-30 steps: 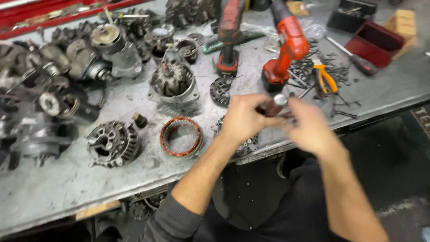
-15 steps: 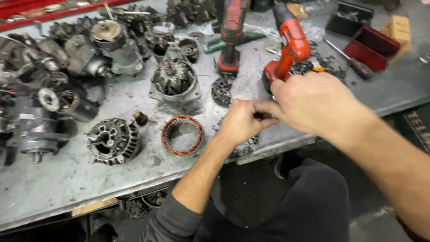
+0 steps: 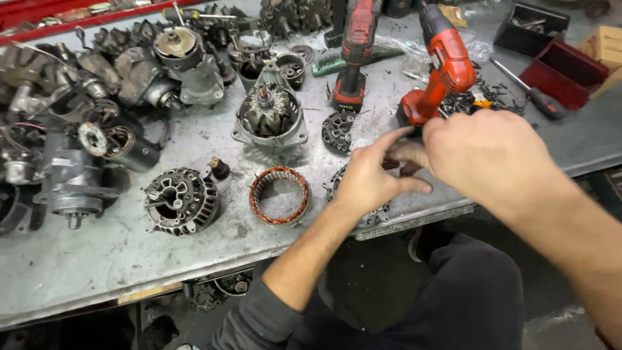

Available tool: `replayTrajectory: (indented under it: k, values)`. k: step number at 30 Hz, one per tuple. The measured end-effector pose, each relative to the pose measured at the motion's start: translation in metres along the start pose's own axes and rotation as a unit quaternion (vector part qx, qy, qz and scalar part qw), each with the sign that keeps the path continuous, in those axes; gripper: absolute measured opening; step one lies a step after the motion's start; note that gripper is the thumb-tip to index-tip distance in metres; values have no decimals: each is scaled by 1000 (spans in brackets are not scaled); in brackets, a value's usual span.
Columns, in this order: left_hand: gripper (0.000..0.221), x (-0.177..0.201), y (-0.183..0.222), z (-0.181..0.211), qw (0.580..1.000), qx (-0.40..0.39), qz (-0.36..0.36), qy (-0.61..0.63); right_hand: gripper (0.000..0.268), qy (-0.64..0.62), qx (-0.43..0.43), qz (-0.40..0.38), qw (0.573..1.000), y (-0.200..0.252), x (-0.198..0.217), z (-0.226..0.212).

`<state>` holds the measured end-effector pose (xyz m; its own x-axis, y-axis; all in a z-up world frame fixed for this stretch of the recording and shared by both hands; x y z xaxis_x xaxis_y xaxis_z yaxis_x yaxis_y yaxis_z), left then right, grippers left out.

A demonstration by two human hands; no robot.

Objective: Repairing and reassembling automotive alternators on a workshop bench.

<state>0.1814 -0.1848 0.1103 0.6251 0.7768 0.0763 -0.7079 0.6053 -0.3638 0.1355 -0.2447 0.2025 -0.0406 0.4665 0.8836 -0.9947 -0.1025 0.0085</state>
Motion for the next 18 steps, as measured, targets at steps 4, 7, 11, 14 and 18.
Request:
replayTrajectory:
  k: [4, 7, 11, 14, 18]
  values:
    - [66, -1, 0, -31, 998, 50, -17, -36, 58, 47, -67, -30, 996, 5, -23, 26]
    - [69, -7, 0, -36, 993, 29, -85, 77, 45, -91, 60, 83, 991, 7, 10, 4]
    - [102, -11, 4, -21, 986, 49, -145, -68, 18, 63, -15, -56, 996, 8, -12, 13]
    - [132, -12, 18, -41, 934, 86, -230, -260, 24, 42, 11, -1, 999, 7, -14, 14]
    - [137, -6, 45, -100, 880, 132, -265, -371, 34, -66, 68, 159, 983, 16, 17, 4]
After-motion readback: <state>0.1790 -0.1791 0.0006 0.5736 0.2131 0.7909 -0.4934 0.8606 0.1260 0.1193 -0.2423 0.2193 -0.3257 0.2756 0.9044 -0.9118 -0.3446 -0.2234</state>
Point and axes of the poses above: each hand's wrist, its own y-axis away from the middle knuckle, its own x-axis out of the back of the hand, z = x × y, the point moved 10 cm from there along -y, towards the middle knuckle, and after that the axes turned 11 degrees about y, right-handed, at the moved point
